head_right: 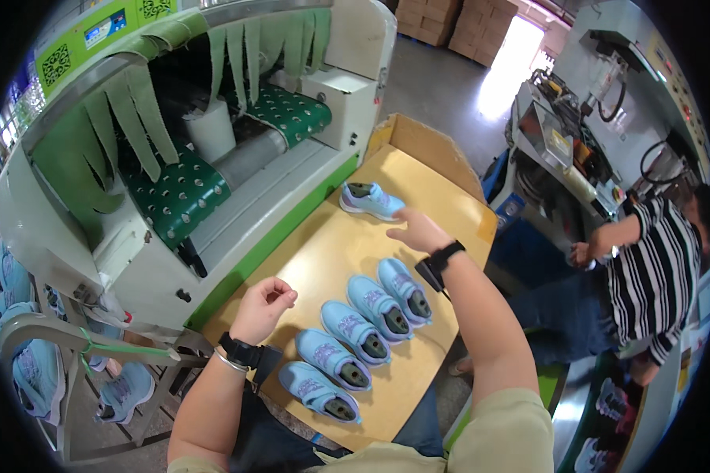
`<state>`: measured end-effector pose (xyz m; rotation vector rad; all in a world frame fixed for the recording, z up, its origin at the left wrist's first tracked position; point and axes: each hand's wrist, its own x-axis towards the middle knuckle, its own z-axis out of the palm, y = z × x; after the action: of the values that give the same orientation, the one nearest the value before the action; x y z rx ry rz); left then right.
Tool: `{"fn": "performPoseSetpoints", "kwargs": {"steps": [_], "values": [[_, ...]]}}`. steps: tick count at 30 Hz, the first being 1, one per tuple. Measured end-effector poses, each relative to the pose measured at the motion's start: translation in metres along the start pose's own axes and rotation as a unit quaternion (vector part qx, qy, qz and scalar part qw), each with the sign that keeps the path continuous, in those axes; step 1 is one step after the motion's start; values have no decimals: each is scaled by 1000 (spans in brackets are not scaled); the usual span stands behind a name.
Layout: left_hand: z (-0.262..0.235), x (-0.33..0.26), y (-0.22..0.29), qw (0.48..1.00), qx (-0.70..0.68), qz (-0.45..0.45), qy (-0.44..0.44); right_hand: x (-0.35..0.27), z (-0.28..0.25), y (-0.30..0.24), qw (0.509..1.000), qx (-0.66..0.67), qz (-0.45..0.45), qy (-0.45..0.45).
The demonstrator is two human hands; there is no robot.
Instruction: The person picks up light blue sneakers from a table, turns them over, and places them onto a conveyor belt. The person repeats this process for multiple pairs of shoes throughout the clip.
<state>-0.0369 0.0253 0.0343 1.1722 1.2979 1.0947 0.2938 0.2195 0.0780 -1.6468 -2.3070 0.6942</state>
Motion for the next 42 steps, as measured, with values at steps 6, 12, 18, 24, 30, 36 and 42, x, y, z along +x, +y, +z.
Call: {"fn": "performPoseSetpoints", "kwargs": {"steps": [6,12,18,24,30,36,42], "values": [[-7,0,-1,1000,-2,15,16,89,48,-28,980,-149,16,134],[-8,0,6,998,21,28,48,76,70,-53,932,-334,-81,119],[-17,6,8,941,-262,-212,-24,-31,25,-165,883,-209,-415,71],[-19,-12,43,876,-460,-104,-104,-117,-12,-166,939,18,-323,114],[-62,5,89,813,-562,131,-81,-177,34,-6,995,12,-73,66],[-74,19,75,780,-603,162,-32,-206,80,16,975,210,26,60],[-76,9,67,761,-623,173,-46,-163,42,15,975,30,-36,215]]}}
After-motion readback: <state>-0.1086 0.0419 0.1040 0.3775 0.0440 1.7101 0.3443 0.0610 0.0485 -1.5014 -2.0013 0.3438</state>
